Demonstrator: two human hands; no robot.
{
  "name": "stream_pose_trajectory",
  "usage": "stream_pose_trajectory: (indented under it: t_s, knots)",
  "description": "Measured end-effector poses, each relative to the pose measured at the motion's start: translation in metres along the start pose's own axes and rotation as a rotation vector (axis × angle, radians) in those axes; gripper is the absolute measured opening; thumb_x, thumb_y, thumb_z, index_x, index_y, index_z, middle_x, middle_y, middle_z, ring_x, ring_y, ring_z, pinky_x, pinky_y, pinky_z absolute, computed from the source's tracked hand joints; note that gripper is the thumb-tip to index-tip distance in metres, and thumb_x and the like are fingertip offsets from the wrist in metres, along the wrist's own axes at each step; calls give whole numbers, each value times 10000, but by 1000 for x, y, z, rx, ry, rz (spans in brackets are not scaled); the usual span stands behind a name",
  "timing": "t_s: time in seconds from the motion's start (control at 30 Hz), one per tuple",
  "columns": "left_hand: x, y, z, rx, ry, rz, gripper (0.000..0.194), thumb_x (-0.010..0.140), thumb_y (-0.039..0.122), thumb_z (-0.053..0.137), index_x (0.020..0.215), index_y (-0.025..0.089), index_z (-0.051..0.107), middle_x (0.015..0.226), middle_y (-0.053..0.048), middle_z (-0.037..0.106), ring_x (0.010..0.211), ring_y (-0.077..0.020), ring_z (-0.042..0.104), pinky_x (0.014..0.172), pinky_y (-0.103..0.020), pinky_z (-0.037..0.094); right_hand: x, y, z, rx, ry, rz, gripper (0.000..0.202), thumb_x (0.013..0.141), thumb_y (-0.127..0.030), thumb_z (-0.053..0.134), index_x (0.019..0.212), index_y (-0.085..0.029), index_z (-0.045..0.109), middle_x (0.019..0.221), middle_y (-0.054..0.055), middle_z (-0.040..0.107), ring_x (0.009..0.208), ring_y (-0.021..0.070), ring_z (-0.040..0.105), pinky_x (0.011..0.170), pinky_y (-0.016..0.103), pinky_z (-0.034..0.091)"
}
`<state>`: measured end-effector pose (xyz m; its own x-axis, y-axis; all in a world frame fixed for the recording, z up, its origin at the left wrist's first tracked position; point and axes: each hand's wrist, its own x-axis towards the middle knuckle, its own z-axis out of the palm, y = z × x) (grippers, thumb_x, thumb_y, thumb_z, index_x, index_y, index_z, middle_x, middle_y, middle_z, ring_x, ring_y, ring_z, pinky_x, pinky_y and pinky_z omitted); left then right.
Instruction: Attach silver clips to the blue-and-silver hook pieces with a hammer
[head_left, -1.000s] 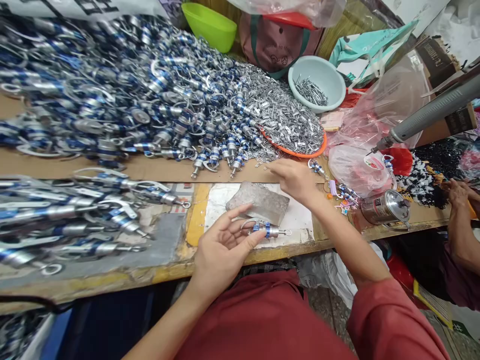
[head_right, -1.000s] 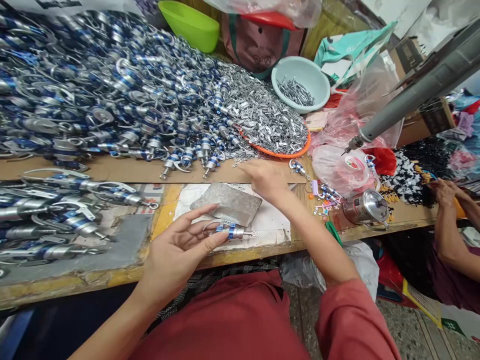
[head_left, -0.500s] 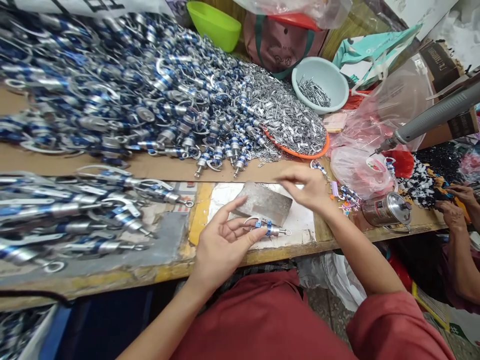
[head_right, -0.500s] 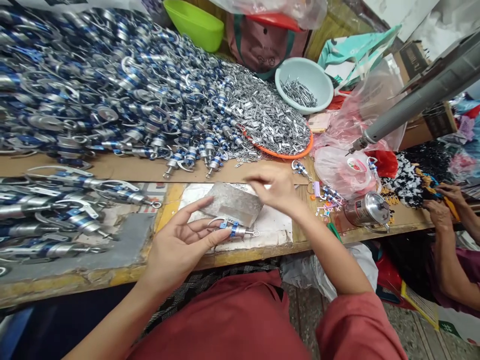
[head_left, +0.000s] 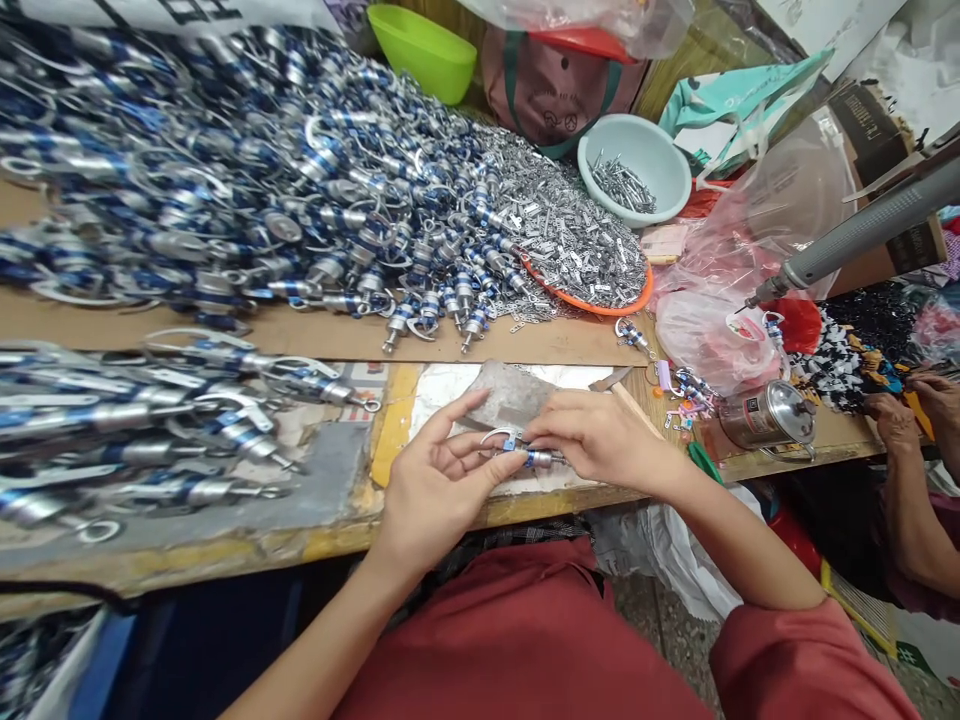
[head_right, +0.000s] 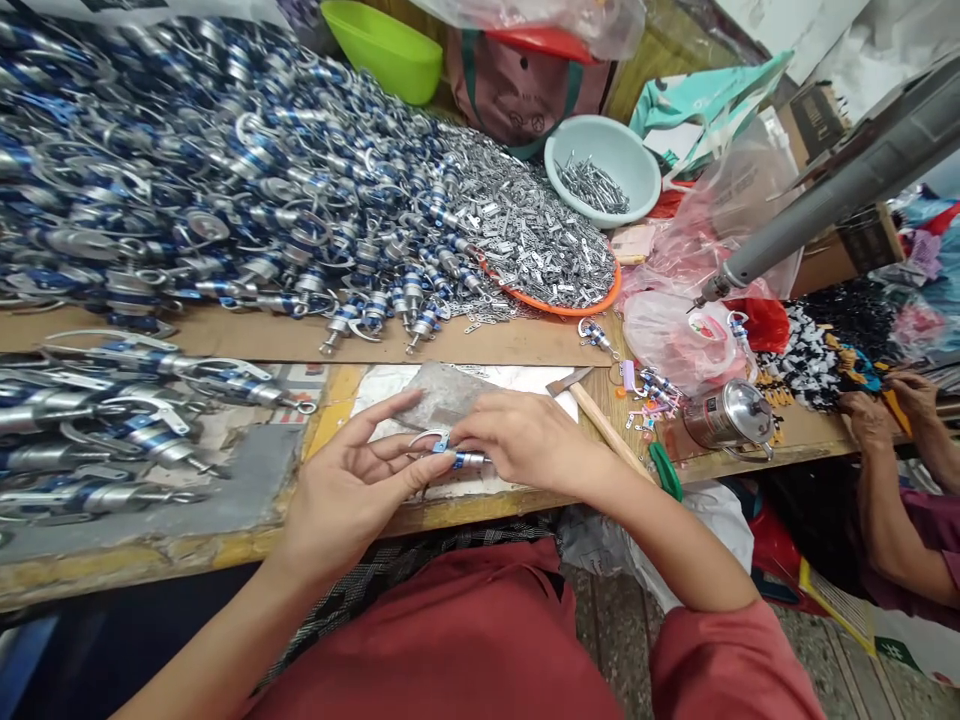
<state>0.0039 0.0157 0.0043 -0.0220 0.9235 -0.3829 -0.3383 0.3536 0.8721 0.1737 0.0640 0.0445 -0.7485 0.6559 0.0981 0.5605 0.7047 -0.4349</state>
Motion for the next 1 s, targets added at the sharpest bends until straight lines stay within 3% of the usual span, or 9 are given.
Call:
stream_pose_trajectory:
  t_s: [0.23, 0.37, 0.47, 0.5, 0.57, 0.67, 0.73, 0.83, 1.0]
  knots:
    - [3, -7, -3, 20, -23, 15, 915, 473, 306, 850, 1274, 117, 449, 768, -56, 729, 752, -203, 697, 800, -386, 564, 22, 6, 29, 132, 65, 94, 121, 824, -281, 630, 883, -256, 733, 739, -21, 630, 662, 80, 569, 571, 181, 385]
    - [4, -7, -3, 27, -2, 27, 888, 475, 307, 848, 1255, 116, 469, 691, -18, 702, 712, -185, 687, 772, -368, 573, 5, 8, 27, 218, 375, 136, 151, 859, -271, 577, 867, -209, 715, 786, 3, 653, 717, 95, 590, 653, 194, 435]
    - [3, -4, -2, 36, 5, 10, 867, 487, 308, 840, 1249, 113, 477, 655, 7, 676, 708, -166, 678, 770, -329, 571, -30, 21, 11, 124, 608, 387, 179, 883, -291, 527, 901, -178, 665, 845, 39, 650, 779, 133, 597, 719, 248, 460]
    - [2, -4, -2, 37, 5, 8, 866, 487, 309, 839, 1250, 111, 478, 654, 9, 672, 710, -165, 677, 769, -322, 571, -44, 27, 7, 42, 587, 514, 192, 871, -319, 539, 945, -176, 644, 877, 51, 642, 779, 148, 595, 707, 266, 464]
    - [2, -4, -2, 37, 5, 8, 866, 488, 305, 838, 1252, 111, 479, 656, 10, 668, 714, -165, 676, 765, -317, 572, -70, 40, 3, -135, 380, 737, 306, 808, -372, 615, 1048, -183, 604, 934, 71, 634, 821, 194, 595, 705, 309, 467]
    - [3, -5, -3, 30, 8, 20, 862, 488, 296, 840, 1251, 114, 481, 660, 7, 671, 709, -156, 670, 754, -297, 571, -92, 49, 8, -236, 121, 853, 305, 821, -336, 593, 1081, -177, 589, 957, 91, 630, 888, 238, 594, 739, 349, 468]
    - [3, -6, -3, 22, 5, 23, 868, 486, 289, 844, 1254, 113, 479, 662, 6, 677, 703, -143, 665, 748, -278, 568, -93, 43, 13, -222, 162, 796, 249, 859, -299, 535, 1066, -170, 581, 943, 86, 624, 879, 224, 591, 745, 341, 471]
    - [3, -5, -2, 10, 8, 16, 878, 473, 274, 850, 1251, 104, 482, 650, 6, 680, 685, -130, 657, 724, -255, 568, -82, 19, 12, -193, 348, 547, 283, 881, -272, 511, 1148, -182, 527, 958, 69, 621, 858, 187, 588, 736, 299, 474]
    - [4, -5, -1, -8, 33, 20, 906, 459, 270, 856, 1265, 108, 474, 630, 6, 685, 665, -132, 662, 703, -250, 571, -63, -21, -1, -339, 308, 145, 479, 894, -95, 422, 1348, -247, 396, 916, 32, 646, 805, 130, 605, 676, 224, 447]
